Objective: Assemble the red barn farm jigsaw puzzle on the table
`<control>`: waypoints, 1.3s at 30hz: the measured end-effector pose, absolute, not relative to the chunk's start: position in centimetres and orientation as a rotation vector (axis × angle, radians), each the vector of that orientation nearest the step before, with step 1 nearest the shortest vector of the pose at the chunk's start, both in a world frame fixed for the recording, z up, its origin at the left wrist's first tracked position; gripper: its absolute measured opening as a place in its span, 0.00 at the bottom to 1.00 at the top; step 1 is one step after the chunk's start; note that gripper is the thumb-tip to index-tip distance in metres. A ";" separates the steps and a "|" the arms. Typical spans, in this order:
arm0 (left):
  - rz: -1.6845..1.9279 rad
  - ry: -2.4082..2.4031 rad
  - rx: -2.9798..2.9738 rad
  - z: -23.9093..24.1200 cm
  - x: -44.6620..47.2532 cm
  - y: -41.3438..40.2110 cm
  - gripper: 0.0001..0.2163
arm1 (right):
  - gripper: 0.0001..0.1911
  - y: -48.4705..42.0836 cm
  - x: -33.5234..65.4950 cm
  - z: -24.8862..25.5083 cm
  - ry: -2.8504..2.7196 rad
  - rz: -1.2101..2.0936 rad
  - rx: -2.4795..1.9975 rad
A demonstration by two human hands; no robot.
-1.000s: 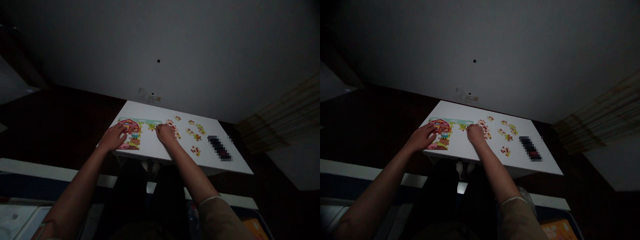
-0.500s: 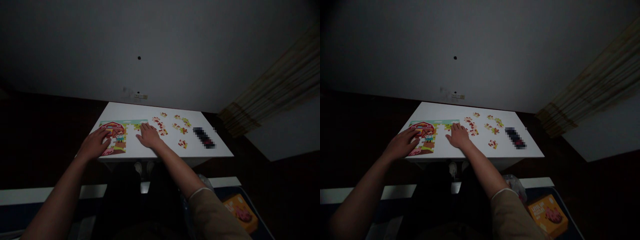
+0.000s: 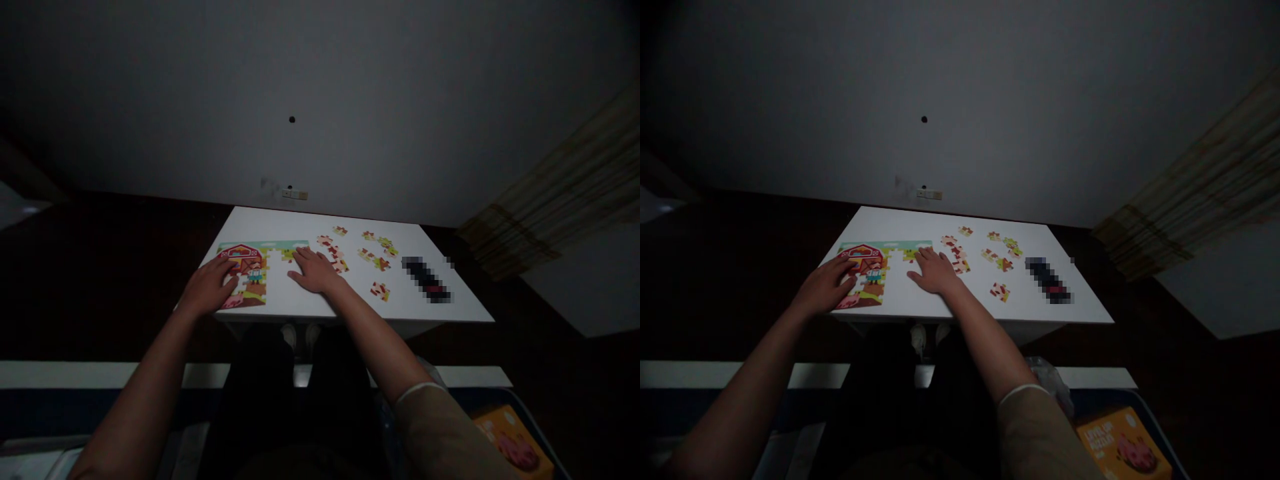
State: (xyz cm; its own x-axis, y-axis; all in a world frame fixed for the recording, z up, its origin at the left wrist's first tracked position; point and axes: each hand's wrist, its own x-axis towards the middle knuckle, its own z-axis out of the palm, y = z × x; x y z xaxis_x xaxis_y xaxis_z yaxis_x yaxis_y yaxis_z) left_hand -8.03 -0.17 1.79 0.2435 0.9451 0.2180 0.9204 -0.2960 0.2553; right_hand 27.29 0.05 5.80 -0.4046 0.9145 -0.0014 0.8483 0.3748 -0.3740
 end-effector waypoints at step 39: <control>0.510 1.805 2.416 2.1 -7.8 -0.4 0.29 | 0.23 -3.3 36.3 3.9 -1.761 0.214 -2.085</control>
State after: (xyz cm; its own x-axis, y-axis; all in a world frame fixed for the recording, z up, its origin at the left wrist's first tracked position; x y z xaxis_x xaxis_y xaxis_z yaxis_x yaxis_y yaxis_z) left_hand -7.82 -0.42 2.08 0.2494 0.9445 0.2140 0.9168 -0.3014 0.2619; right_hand 36.33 -3.33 3.90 0.1936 0.9712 0.1390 0.9098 -0.1247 -0.3958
